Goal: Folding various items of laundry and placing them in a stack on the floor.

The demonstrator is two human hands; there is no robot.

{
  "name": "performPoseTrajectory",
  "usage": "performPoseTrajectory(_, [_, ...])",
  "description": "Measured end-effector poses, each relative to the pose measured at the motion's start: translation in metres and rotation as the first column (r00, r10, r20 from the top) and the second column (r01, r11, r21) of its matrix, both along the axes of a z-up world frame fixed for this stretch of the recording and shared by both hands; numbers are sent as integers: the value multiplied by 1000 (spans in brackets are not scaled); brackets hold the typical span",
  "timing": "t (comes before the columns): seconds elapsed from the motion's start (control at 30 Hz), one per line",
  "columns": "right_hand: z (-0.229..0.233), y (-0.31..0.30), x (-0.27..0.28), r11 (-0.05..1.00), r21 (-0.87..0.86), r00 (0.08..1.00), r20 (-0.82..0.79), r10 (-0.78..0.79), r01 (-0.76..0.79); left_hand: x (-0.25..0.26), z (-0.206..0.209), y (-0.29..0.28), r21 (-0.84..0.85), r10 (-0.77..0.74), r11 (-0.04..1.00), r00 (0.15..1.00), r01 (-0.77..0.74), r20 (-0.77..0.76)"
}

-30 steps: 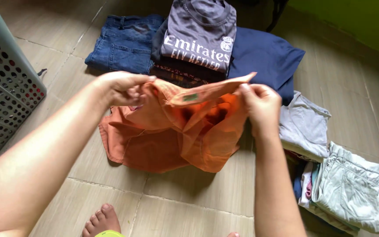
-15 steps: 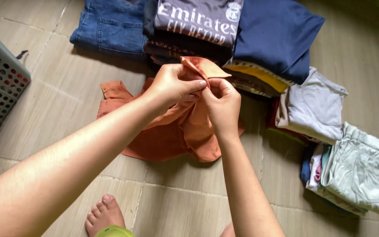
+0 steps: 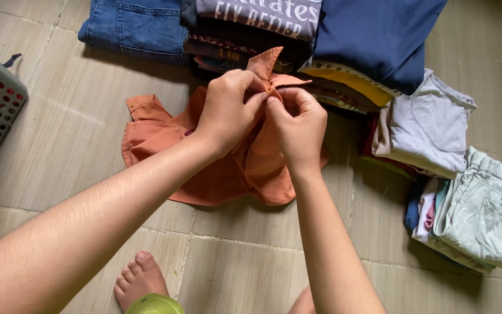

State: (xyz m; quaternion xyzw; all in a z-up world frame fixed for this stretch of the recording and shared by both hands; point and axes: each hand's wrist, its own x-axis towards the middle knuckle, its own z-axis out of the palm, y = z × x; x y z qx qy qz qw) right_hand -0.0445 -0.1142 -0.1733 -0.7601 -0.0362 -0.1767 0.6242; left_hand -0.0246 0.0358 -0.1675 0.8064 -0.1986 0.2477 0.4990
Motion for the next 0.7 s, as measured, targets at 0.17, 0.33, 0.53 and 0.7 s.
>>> performPoseTrajectory(0.17, [0,0,-2,994,-81,997,-10,-77,76,-3,0,-2,19,-38,999,999,38,-20])
performPoseTrajectory(0.33, [-7,-5,-1,996,-77,998,-20,-56,55,-4,-1,3,70,-97,993,994,94,44])
performPoseTrajectory(0.53, [-8,-7,-3,996,-86,999,-50,9,-14,-6,-1,7,169,-114,980,992,103,56])
performPoseTrajectory(0.7, [2,-3,-6,993,82,980,-175,96,-82,-5,6,10,62,-90,994,996,91,-26])
